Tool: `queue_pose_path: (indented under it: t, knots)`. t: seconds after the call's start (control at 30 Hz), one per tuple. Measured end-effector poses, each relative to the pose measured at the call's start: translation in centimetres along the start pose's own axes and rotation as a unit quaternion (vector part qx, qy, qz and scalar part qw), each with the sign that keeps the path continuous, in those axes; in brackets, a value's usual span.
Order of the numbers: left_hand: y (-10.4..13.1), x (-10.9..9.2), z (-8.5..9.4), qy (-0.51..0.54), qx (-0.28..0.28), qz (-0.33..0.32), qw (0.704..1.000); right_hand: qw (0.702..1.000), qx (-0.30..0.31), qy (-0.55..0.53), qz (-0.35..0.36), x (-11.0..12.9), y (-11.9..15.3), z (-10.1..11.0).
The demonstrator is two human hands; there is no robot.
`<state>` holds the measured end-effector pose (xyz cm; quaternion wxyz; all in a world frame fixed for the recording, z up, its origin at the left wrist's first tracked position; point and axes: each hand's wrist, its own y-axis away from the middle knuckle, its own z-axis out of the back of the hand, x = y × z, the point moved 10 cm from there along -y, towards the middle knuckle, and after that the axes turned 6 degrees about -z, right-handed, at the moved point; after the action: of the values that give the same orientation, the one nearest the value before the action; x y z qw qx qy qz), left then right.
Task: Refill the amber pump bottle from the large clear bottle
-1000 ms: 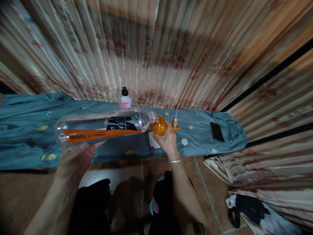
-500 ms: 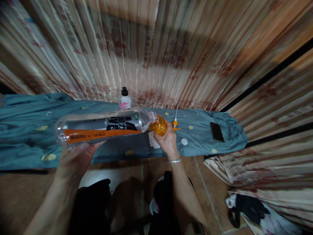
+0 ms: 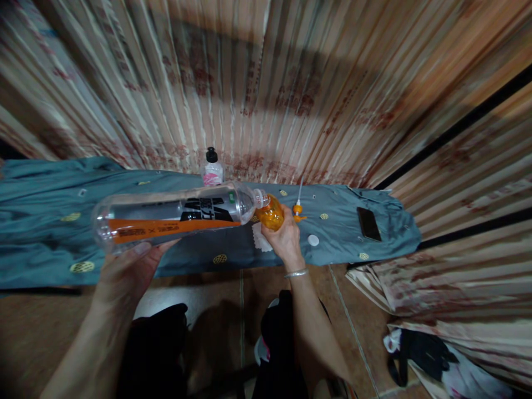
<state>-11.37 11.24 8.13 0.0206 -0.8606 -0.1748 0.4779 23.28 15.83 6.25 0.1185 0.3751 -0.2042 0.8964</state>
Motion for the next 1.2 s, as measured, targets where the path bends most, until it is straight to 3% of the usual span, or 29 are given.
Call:
queue_pose_path:
  t: [0.3, 0.53, 1.2]
  knots:
    - [0.03, -0.35, -0.66, -0.010, 0.011, -0.006, 1.000, 1.000, 0.008, 0.002, 0.003, 0.08, 0.01, -0.01]
    - [-0.07, -0.10, -0.02, -0.017, 0.000, -0.006, 1.000, 1.000, 0.001, -0.004, -0.002, -0.01, 0.01, -0.01]
    - [-0.06, 0.01, -0.30, -0.012, 0.005, -0.001, 1.000, 1.000, 0.003, 0.008, -0.012, 0.06, -0.04, 0.11]
